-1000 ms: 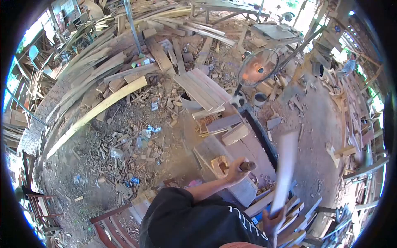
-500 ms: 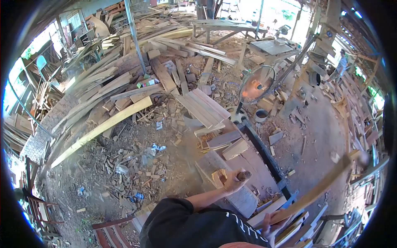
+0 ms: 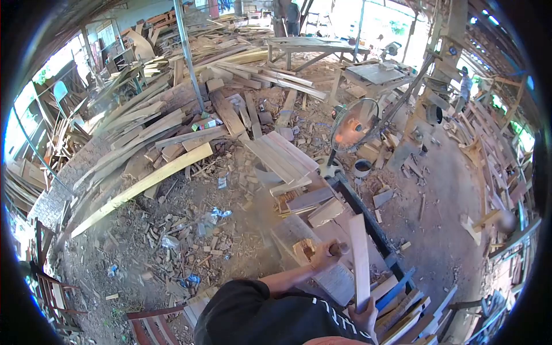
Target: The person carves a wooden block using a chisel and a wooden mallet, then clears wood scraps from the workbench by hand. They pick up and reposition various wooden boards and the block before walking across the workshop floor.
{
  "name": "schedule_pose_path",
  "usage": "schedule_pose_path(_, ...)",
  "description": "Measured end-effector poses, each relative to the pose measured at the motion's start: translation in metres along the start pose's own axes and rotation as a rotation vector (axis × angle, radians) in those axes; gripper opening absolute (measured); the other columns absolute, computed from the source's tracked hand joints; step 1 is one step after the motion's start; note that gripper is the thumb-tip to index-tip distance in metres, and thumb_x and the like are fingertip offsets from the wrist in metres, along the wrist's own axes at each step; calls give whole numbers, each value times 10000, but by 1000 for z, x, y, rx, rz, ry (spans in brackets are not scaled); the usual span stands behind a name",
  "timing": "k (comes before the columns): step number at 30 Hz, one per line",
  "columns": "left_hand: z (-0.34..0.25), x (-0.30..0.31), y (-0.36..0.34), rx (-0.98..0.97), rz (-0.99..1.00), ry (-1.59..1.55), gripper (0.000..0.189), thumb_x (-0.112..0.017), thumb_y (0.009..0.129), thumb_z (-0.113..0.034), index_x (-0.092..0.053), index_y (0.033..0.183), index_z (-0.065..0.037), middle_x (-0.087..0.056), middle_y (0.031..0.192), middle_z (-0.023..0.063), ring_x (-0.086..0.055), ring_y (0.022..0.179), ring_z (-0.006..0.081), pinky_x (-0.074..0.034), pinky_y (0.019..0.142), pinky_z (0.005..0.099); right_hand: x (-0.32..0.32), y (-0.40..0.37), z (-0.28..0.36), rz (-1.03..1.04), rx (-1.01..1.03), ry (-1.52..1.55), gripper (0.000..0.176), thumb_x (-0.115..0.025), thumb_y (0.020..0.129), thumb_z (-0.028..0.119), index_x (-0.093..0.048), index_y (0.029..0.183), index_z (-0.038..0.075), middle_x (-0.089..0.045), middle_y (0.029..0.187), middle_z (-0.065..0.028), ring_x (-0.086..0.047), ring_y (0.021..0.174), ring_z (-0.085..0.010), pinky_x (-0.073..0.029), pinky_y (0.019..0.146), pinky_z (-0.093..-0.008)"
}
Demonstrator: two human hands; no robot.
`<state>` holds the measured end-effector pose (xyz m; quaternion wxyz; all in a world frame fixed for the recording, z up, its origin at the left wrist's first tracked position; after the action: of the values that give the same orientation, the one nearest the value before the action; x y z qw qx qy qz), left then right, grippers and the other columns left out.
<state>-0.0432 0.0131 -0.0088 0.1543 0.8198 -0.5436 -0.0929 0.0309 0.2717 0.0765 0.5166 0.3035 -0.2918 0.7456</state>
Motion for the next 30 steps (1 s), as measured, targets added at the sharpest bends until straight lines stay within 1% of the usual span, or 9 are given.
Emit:
schedule_pose_path(7, -12, -3, 0, 51, -40, 32, 213, -738, 843, -150, -546, 776, -89, -503, 689, -52, -439, 638, 49, -375, 563, 263, 18, -10, 56, -621, 231, 772, 540, -746, 698, 123, -490, 1156, -4, -554, 802, -124, -569, 680, -204, -462, 553, -309)
schedule_pose_path(9, -14, -2, 2, 10, -53, 58, 208, -744, 832, -143, -551, 779, -86, -521, 693, -54, -457, 642, 49, -388, 568, 266, 1, -11, 24, -451, 269, 462, 524, -749, 697, 133, -495, 1137, 6, -579, 787, -145, -601, 669, -215, -473, 554, -321)
schedule_pose_path(11, -19, -4, 0, 117, 10, -100, 165, -734, 773, -127, -587, 818, -67, -601, 693, 96, -597, 643, 199, -448, 593, 350, -17, -13, -20, -176, 252, -112, 471, -752, 680, 150, -502, 1061, 28, -626, 725, -182, -662, 626, -223, -502, 559, -357)
schedule_pose_path(14, -23, -4, 0, 37, 32, 147, 167, -739, 751, -118, -589, 807, -68, -592, 690, 114, -598, 630, 245, -451, 588, 361, 12, -18, 13, -168, 113, 59, 461, -758, 665, 147, -494, 1023, 22, -612, 685, -155, -639, 593, -231, -496, 552, -362)
schedule_pose_path(19, -29, -7, -2, -15, 4, 153, 163, -740, 733, -107, -590, 786, -73, -599, 696, 119, -606, 627, 265, -448, 582, 370, -8, -19, 16, -830, 539, 345, 462, -754, 737, 173, -479, 1064, -3, -592, 662, -95, -595, 532, -232, -479, 512, -347)
schedule_pose_path(20, -33, -7, -1, -44, -5, 183, 161, -738, 731, -103, -588, 781, -75, -604, 702, 121, -615, 633, 278, -449, 582, 373, -17, -19, 7, -535, 222, 577, 487, -762, 732, 190, -477, 1078, -2, -602, 675, -113, -610, 549, -256, -490, 523, -370)
schedule_pose_path(22, -39, -7, -1, 16, 23, 197, 163, -736, 726, -99, -588, 789, -79, -610, 712, 124, -624, 656, 297, -456, 591, 380, -17, -22, -7, -158, 179, -8, 501, -773, 716, 234, -487, 1051, -5, -635, 711, -170, -648, 605, -314, -514, 558, -422)
schedule_pose_path(27, -20, -22, -19, -106, 204, 273, 185, -715, 704, -82, -572, 821, -88, -612, 718, 132, -628, 700, 347, -468, 605, 414, -4, -33, -9, -199, -164, 344, 477, -789, 693, 252, -501, 965, -14, -639, 703, -195, -662, 638, -293, -512, 577, -402)
schedule_pose_path(30, -8, -28, -28, -260, 393, 332, 203, -701, 691, -82, -554, 830, -92, -600, 704, 128, -617, 688, 355, -464, 604, 441, 4, -40, -14, -276, -67, 314, 481, -786, 701, 259, -493, 964, -19, -641, 698, -186, -668, 638, -281, -512, 579, -390)
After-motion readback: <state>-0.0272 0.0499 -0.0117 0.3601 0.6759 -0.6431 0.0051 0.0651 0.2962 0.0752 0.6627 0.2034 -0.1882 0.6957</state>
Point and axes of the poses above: each hand's wrist, its own y-axis towards the middle knuckle, its own x-axis out of the back of the hand, z = x × y, the point moved 1 cm from there along y, towards the middle knuckle
